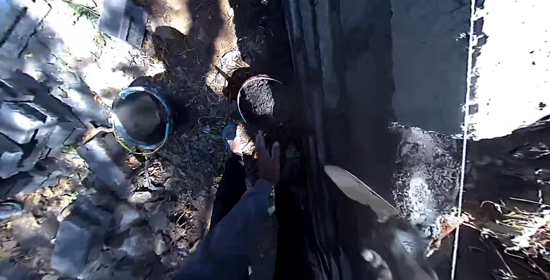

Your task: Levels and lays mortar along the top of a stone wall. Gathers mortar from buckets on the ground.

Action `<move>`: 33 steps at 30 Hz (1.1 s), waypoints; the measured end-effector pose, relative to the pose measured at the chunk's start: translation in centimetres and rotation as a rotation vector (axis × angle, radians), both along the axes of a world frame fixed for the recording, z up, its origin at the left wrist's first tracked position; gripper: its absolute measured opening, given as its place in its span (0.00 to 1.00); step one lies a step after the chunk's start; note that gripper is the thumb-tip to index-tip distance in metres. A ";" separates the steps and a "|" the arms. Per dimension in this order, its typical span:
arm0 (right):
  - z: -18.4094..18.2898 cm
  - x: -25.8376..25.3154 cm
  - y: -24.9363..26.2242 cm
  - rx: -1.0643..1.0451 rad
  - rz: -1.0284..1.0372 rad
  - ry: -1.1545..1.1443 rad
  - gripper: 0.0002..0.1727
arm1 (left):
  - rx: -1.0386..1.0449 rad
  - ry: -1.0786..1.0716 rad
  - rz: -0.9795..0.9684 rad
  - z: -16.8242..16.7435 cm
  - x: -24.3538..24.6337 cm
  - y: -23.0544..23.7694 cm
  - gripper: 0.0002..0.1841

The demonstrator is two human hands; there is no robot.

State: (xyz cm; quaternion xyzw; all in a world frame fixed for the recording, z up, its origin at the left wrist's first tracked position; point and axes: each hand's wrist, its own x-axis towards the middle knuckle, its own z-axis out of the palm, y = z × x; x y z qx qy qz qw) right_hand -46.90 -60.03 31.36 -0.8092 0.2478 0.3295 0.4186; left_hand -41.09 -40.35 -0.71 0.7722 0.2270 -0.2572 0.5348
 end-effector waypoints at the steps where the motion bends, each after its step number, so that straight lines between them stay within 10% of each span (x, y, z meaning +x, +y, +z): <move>1: -5.1 2.7 2.5 -0.158 0.164 0.084 0.27 | 0.037 0.050 0.013 -2.1 1.6 2.5 0.39; 7: -35.2 20.5 11.7 -0.442 0.467 0.383 0.23 | -0.039 0.186 -0.061 -14.3 12.4 11.4 0.40; 11: -45.7 18.3 18.8 -0.286 0.369 0.385 0.17 | -0.110 0.289 -0.155 -16.9 15.7 11.1 0.36; 16: -42.1 16.6 16.5 -0.280 0.444 0.509 0.22 | -0.142 0.304 -0.233 -17.3 15.1 12.4 0.35; 21: -45.1 14.3 16.5 0.251 -0.315 0.406 0.24 | -0.175 0.332 -0.225 -17.5 14.9 12.5 0.35; 26: -43.3 14.0 15.4 -0.140 0.237 0.529 0.32 | -0.190 0.326 -0.257 -18.3 15.5 12.8 0.36; 29: -42.0 10.6 13.9 -0.455 0.147 0.526 0.32 | -0.220 0.334 -0.128 -19.4 15.1 12.2 0.34; 33: -48.1 12.6 16.3 -0.322 0.182 0.558 0.28 | -0.192 0.452 -0.110 -17.7 15.0 11.9 0.36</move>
